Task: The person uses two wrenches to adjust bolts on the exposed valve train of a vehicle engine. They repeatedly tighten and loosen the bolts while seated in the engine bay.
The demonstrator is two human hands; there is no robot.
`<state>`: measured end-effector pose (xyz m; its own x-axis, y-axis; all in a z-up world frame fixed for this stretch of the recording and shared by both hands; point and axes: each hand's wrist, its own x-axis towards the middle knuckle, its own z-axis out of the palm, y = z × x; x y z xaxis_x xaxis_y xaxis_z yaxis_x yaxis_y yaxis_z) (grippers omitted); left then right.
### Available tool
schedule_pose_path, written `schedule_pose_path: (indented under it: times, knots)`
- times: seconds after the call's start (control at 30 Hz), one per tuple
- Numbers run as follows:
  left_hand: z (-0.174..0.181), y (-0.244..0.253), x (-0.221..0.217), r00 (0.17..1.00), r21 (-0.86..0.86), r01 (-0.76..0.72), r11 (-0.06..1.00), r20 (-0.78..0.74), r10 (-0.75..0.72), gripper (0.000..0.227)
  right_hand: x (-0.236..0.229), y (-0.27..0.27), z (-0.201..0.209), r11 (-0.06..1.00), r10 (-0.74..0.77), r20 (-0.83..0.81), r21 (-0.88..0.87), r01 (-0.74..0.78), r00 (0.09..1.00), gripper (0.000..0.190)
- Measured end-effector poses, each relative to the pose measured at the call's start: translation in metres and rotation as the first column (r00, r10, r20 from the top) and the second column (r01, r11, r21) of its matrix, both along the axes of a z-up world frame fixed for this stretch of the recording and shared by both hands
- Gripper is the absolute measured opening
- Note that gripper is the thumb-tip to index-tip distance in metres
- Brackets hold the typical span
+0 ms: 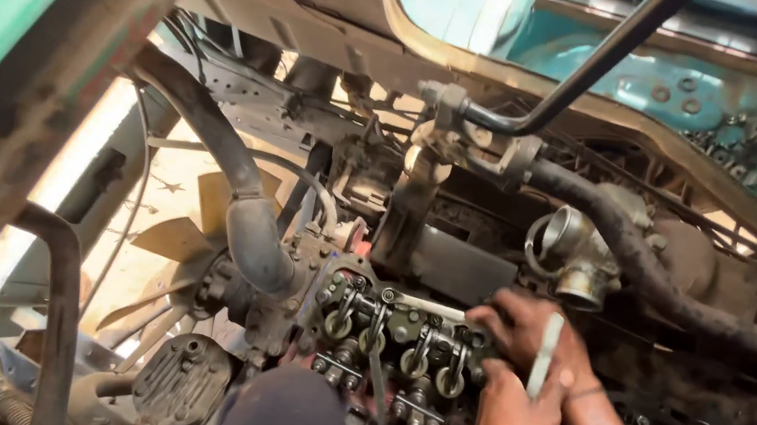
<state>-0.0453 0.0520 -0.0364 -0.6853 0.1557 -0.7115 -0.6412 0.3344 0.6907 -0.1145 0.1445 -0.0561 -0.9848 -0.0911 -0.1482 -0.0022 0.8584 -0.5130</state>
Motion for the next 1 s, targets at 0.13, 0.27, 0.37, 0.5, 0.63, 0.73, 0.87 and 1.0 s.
schedule_pose_path:
  times: [0.13,0.27,0.37,0.5,0.63,0.73,0.87,1.0]
  knots:
    - [-0.016,-0.004,0.005,0.940,-0.021,-0.261,0.965,-0.234,0.249,0.065,-0.007,0.027,-0.057,0.978,0.206,-0.065,-0.032,-0.208,0.976,0.029]
    - [0.048,-0.036,-0.021,0.894,0.169,-0.430,0.887,0.214,0.393,0.044,-0.011,0.020,-0.028,0.898,0.427,-0.037,0.133,-0.419,0.903,0.066]
    - [0.057,-0.042,-0.027,0.855,0.271,-0.499,0.824,0.311,0.415,0.037,-0.023,0.033,-0.043,0.694,0.676,-0.006,0.339,-0.635,0.736,0.071]
    - [0.056,-0.048,-0.025,0.833,0.306,-0.541,0.784,0.322,0.450,0.037,-0.036,0.016,-0.024,0.640,0.698,0.020,0.431,-0.636,0.716,0.075]
    - [0.054,-0.054,-0.032,0.810,0.290,-0.575,0.765,0.330,0.484,0.037,-0.049,-0.016,0.003,0.764,0.569,-0.049,0.401,-0.505,0.821,0.080]
    - [0.051,-0.053,-0.031,0.818,0.294,-0.560,0.774,0.340,0.463,0.037,-0.045,-0.020,0.013,0.814,0.490,0.018,0.348,-0.464,0.872,0.078]
    - [0.046,-0.053,-0.033,0.834,0.319,-0.539,0.779,0.332,0.441,0.037,-0.034,-0.023,0.013,0.827,0.532,-0.134,0.298,-0.477,0.836,0.088]
    - [0.055,-0.059,-0.033,0.836,0.352,-0.536,0.767,0.351,0.423,0.034,-0.011,-0.023,0.009,0.882,0.391,0.099,0.243,-0.404,0.915,0.074]
